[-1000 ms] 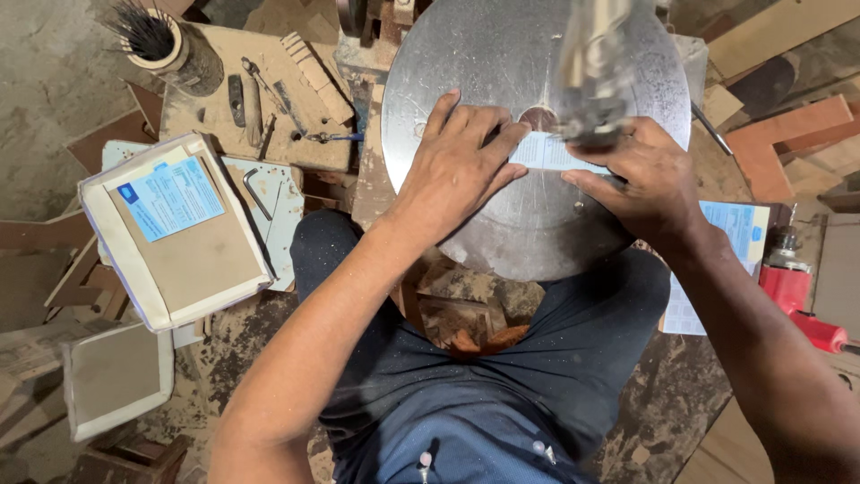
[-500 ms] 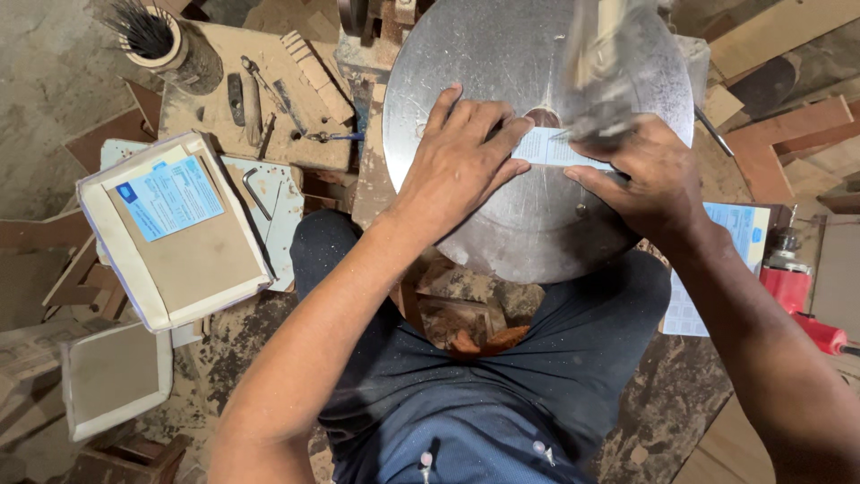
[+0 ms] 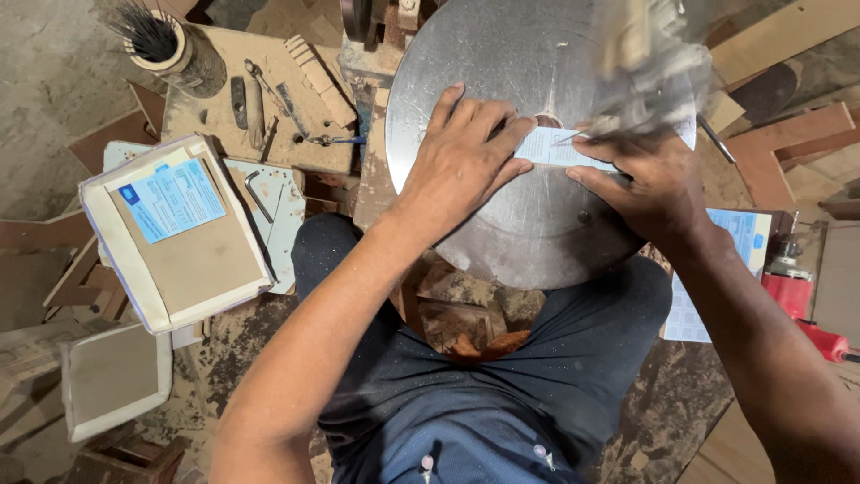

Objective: The person uses a band saw to cut a sheet of printed paper into smaller rectangular pieces. They guide the paper through the blade, rotate it to cut along different grid lines, and collect the cut pieces on the saw table.

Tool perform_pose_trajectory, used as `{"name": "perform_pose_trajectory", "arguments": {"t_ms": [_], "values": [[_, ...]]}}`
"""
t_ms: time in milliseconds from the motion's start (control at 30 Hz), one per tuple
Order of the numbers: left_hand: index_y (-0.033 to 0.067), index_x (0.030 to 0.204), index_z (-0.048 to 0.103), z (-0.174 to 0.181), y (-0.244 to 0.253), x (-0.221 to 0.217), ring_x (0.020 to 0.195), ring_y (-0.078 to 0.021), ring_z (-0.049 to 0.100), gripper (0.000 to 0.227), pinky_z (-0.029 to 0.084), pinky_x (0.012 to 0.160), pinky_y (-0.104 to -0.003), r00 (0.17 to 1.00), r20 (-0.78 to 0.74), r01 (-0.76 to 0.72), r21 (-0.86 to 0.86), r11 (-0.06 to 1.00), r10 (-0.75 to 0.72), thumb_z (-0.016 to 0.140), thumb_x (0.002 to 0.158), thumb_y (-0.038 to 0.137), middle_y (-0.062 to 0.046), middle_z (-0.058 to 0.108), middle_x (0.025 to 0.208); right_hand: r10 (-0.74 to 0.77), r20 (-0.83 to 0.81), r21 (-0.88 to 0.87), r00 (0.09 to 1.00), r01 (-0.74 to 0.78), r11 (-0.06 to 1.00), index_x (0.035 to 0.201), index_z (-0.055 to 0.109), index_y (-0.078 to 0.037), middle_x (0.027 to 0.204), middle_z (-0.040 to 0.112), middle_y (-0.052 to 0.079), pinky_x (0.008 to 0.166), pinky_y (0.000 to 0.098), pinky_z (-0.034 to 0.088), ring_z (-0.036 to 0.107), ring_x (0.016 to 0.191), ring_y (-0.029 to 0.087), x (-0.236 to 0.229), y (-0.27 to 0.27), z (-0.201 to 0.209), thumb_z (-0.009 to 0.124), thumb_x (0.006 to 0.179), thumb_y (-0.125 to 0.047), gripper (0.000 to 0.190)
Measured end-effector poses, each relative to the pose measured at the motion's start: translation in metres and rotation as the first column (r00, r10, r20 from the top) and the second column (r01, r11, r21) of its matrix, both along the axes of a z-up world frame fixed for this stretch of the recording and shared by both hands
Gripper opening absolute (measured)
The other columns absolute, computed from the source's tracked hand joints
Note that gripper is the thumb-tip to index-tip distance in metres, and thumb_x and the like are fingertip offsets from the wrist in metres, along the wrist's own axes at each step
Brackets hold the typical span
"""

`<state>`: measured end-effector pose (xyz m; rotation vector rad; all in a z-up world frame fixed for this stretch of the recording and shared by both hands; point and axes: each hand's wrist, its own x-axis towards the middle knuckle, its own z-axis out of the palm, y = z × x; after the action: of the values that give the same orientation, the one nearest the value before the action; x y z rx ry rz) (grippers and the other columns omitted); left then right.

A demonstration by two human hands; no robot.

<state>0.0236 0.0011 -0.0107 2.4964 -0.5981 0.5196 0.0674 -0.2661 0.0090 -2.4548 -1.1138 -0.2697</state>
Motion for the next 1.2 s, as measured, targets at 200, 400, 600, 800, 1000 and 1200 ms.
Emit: {"name": "perform_pose_trajectory", "arguments": {"t_ms": [200, 400, 600, 800, 1000, 1200], "values": [[0.0115, 0.131, 0.068, -0.004, -0.002, 0.004, 0.116, -0.0236, 0.059, 0.049, 0.032, 0.122, -0.057, 1.000, -0.008, -0.011, 0.002, 1.000, 0.011, 0.077, 0.091, 0.039, -0.007, 0.063, 0.121, -0.002, 0.005, -0.042, 1.000, 0.002, 0.999, 0.116, 0.078, -0.007, 0.121, 0.076, 0.005, 0.093, 0.0377, 0.056, 0.067, 0.112, 0.023, 0.002, 0.001, 0.002, 0.083, 0.095, -0.029, 0.030], [0.0108, 0.131, 0.069, 0.002, 0.000, 0.005, 0.116, -0.0245, 0.059, 0.048, 0.032, 0.122, -0.056, 1.000, -0.008, -0.003, -0.002, 1.000, 0.003, 0.078, 0.091, 0.036, -0.007, 0.064, 0.120, -0.018, -0.057, 0.000, 0.998, 0.018, 1.000, 0.115, 0.077, -0.007, 0.122, 0.075, 0.008, 0.093, 0.0373, 0.056, 0.068, 0.113, 0.023, 0.003, 0.003, 0.004, 0.083, 0.095, -0.027, 0.028], [0.0102, 0.130, 0.070, 0.005, 0.002, 0.006, 0.116, -0.0251, 0.058, 0.046, 0.032, 0.121, -0.056, 1.000, 0.009, -0.001, -0.021, 1.000, 0.001, 0.078, 0.092, 0.035, -0.007, 0.064, 0.120, -0.007, -0.049, 0.017, 0.999, 0.008, 1.000, 0.109, 0.077, -0.007, 0.115, 0.076, 0.008, 0.096, 0.0378, 0.056, 0.070, 0.113, 0.024, 0.006, 0.002, 0.001, 0.083, 0.095, -0.026, 0.025], [0.0102, 0.130, 0.070, 0.004, 0.001, 0.008, 0.116, -0.0244, 0.058, 0.045, 0.031, 0.122, -0.056, 1.000, 0.011, -0.003, -0.019, 1.000, 0.004, 0.077, 0.093, 0.036, -0.007, 0.064, 0.119, 0.005, -0.013, 0.021, 1.000, -0.005, 1.000, 0.111, 0.078, -0.006, 0.115, 0.077, 0.008, 0.097, 0.0404, 0.055, 0.068, 0.113, 0.025, 0.007, 0.003, 0.003, 0.083, 0.094, -0.025, 0.026], [0.0100, 0.130, 0.071, 0.000, 0.000, 0.011, 0.115, -0.0245, 0.058, 0.046, 0.031, 0.121, -0.055, 1.000, 0.017, -0.015, -0.002, 1.000, 0.015, 0.077, 0.092, 0.036, -0.007, 0.064, 0.119, -0.030, -0.133, 0.058, 0.991, 0.038, 0.998, 0.112, 0.077, -0.005, 0.118, 0.075, 0.007, 0.091, 0.0363, 0.059, 0.068, 0.111, 0.019, 0.008, 0.006, 0.005, 0.081, 0.096, -0.026, 0.026], [0.0110, 0.129, 0.071, -0.004, -0.001, 0.013, 0.115, -0.0242, 0.058, 0.045, 0.031, 0.122, -0.055, 1.000, 0.015, -0.020, -0.002, 1.000, 0.020, 0.076, 0.093, 0.037, -0.006, 0.064, 0.120, 0.001, -0.068, 0.056, 0.998, 0.003, 0.998, 0.108, 0.077, -0.006, 0.112, 0.077, 0.008, 0.084, 0.0320, 0.060, 0.070, 0.103, 0.019, 0.010, 0.006, 0.005, 0.082, 0.096, -0.022, 0.021]]}}
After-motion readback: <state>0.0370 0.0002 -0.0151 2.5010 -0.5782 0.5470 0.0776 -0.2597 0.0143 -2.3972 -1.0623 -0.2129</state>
